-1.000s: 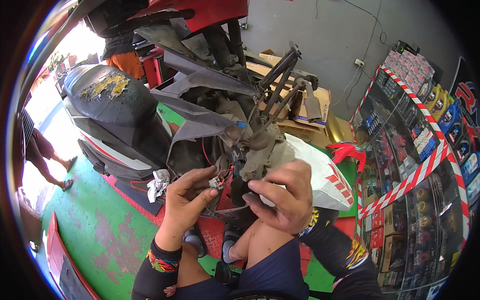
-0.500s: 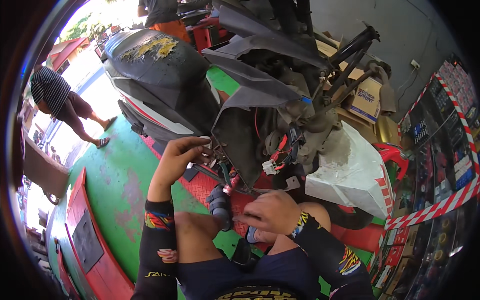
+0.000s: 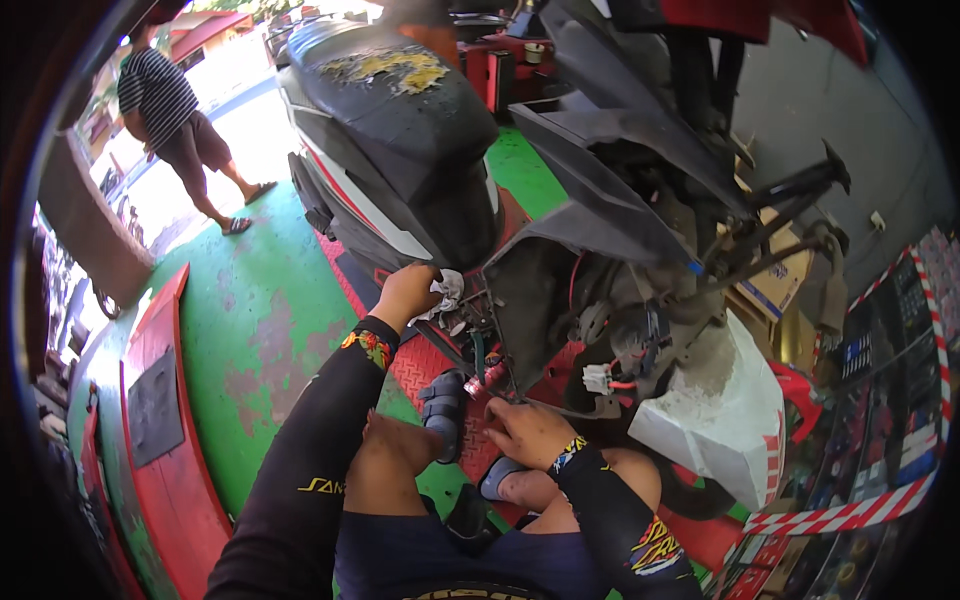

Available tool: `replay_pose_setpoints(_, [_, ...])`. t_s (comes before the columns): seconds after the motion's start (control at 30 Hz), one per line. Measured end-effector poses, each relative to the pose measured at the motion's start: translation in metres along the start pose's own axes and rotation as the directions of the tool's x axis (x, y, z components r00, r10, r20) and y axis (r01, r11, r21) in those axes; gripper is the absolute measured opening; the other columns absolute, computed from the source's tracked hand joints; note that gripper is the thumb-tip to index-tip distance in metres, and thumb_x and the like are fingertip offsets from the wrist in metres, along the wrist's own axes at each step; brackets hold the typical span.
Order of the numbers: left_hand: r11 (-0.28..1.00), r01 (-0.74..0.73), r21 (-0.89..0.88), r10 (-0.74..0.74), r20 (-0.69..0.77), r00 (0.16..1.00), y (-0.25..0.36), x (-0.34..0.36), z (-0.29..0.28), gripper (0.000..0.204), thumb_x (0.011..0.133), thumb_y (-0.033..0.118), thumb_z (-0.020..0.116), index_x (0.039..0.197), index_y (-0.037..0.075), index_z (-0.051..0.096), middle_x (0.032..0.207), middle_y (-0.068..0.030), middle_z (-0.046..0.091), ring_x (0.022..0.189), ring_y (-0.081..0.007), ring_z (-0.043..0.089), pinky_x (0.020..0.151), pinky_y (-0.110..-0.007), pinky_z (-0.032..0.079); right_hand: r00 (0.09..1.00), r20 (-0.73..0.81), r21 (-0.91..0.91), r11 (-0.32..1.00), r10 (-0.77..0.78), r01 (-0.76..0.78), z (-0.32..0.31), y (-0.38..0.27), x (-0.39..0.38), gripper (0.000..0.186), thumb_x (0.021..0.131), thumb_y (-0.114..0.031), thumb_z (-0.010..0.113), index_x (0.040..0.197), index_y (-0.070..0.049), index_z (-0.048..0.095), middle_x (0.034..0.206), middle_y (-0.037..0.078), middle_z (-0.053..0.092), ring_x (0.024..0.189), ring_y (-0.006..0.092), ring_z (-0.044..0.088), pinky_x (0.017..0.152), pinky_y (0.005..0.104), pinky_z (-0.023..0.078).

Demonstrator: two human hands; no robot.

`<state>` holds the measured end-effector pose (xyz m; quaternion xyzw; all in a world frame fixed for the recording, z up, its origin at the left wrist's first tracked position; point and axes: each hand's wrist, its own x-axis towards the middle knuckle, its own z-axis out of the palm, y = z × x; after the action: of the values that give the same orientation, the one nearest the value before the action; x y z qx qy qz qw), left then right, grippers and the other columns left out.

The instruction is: The person strips and cuts wires on a motorcycle using a wire stripper, then connects and twists the wires together by hand.

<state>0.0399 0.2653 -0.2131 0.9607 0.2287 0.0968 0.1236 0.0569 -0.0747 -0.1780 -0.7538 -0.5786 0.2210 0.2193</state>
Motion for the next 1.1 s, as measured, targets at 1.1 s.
replay_pose_setpoints(1.1, [0.971, -0.057, -0.233, 0.147, 0.393, 0.908, 0.011, -0.016, 0.0, 0.042, 0.068, 0.034, 0.088, 0.095, 0.003, 0.077, 0.093, -0.0179, 0.075, 0.091, -0.0343, 0.072, 0.081, -0.042, 0.056, 0.986, -0.163, 0.087, 0.996, -0.014, 0.028, -0.007, 0.0, 0.01, 0.028, 0.092, -0.034, 0.071, 0.092, -0.007, 0.067, 0.082, 0.015, 0.068, 0.078, 0.0346, 0.068, 0.07, 0.0439, 0.052])
